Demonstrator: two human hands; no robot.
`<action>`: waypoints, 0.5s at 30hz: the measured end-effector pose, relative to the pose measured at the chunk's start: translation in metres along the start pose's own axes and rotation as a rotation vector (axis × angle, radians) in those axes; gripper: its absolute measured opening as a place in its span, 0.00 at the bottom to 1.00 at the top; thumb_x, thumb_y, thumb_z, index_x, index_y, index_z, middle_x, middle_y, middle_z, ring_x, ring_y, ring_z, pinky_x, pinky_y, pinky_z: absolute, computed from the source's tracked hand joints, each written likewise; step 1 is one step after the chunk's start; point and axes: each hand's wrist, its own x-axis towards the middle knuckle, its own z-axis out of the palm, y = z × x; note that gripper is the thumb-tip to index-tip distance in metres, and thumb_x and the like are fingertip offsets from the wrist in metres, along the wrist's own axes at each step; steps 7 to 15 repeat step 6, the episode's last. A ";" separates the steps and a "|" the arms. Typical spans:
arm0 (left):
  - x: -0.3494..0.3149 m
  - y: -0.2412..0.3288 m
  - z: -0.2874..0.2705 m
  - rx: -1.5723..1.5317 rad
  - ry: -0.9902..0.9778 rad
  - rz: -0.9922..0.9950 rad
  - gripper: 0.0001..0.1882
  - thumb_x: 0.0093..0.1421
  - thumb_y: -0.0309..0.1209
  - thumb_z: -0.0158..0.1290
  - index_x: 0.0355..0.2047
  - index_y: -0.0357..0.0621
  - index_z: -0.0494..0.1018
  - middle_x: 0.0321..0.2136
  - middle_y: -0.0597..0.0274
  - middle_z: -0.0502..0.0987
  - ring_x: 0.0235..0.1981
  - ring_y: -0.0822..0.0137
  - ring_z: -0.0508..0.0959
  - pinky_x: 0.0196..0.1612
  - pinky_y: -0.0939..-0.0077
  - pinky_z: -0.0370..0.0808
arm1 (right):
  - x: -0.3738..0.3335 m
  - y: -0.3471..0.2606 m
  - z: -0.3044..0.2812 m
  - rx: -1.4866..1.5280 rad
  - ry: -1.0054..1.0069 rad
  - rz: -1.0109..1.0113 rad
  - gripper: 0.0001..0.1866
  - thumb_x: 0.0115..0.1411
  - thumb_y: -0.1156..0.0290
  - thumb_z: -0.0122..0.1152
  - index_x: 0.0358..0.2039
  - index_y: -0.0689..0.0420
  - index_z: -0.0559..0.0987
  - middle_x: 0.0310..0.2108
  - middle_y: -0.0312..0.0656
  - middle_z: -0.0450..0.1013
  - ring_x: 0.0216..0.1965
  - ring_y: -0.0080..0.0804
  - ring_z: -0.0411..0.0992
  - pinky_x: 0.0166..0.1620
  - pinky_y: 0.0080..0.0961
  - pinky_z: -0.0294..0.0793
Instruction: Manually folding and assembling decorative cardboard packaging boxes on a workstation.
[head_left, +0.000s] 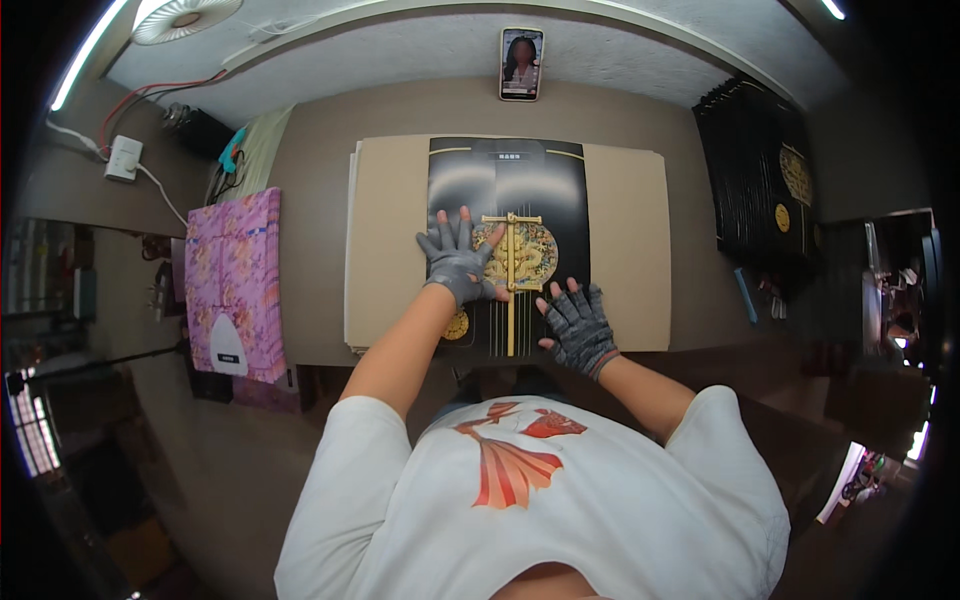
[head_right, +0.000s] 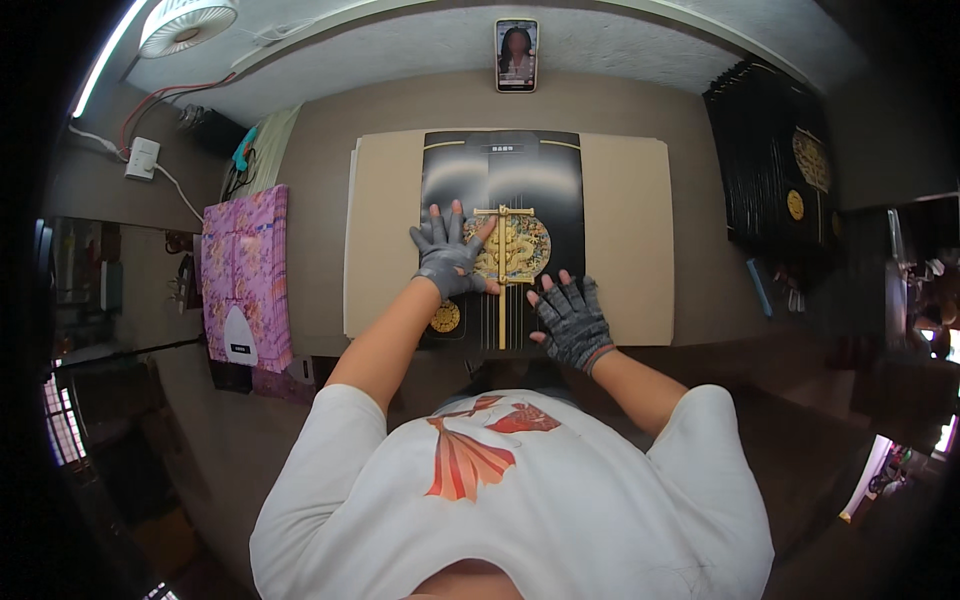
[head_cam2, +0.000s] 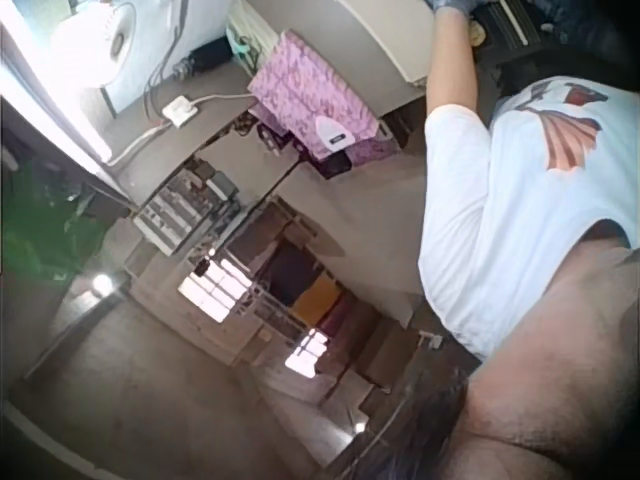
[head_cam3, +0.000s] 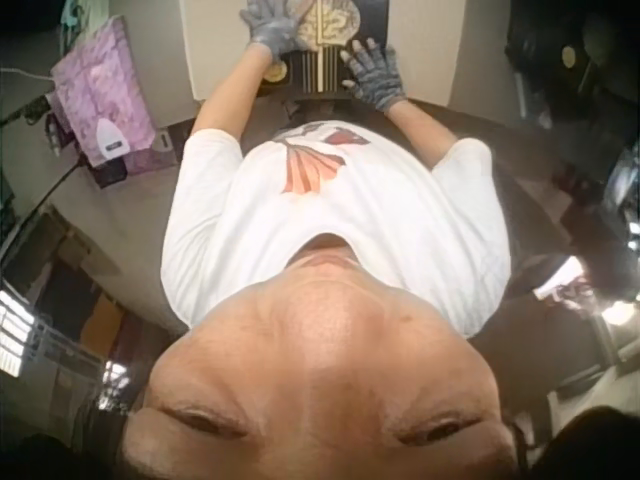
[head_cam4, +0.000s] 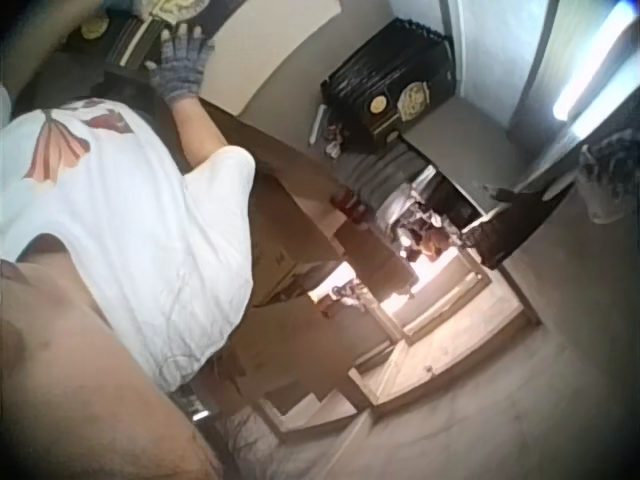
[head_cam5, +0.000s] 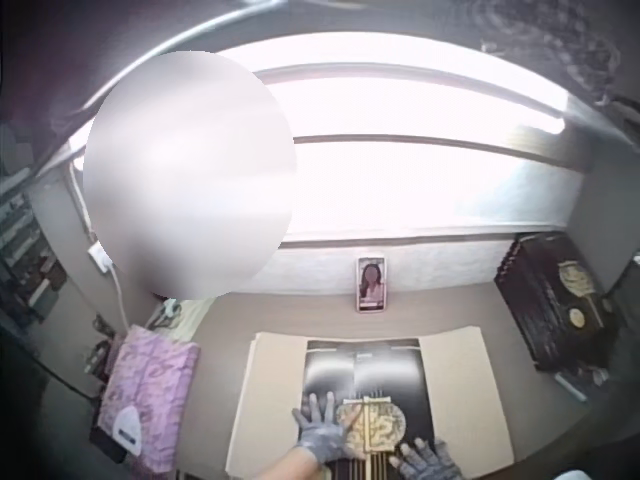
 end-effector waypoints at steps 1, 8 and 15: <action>-0.003 0.002 -0.005 0.006 -0.009 -0.004 0.62 0.37 0.73 0.59 0.71 0.78 0.44 0.71 0.38 0.27 0.68 0.28 0.23 0.59 0.19 0.30 | -0.012 -0.008 0.002 -0.011 0.007 0.006 0.43 0.50 0.43 0.64 0.65 0.48 0.66 0.69 0.52 0.52 0.70 0.57 0.47 0.68 0.62 0.41; -0.022 -0.033 0.058 -0.211 0.334 0.034 0.58 0.49 0.72 0.52 0.72 0.59 0.46 0.71 0.40 0.30 0.71 0.37 0.28 0.66 0.30 0.34 | -0.044 -0.029 0.059 0.173 0.247 0.554 0.50 0.50 0.46 0.67 0.70 0.44 0.56 0.71 0.48 0.49 0.72 0.56 0.43 0.66 0.69 0.36; -0.022 -0.033 0.058 -0.211 0.334 0.034 0.58 0.49 0.72 0.52 0.72 0.59 0.46 0.71 0.40 0.30 0.71 0.37 0.28 0.66 0.30 0.34 | -0.044 -0.029 0.059 0.173 0.247 0.554 0.50 0.50 0.46 0.67 0.70 0.44 0.56 0.71 0.48 0.49 0.72 0.56 0.43 0.66 0.69 0.36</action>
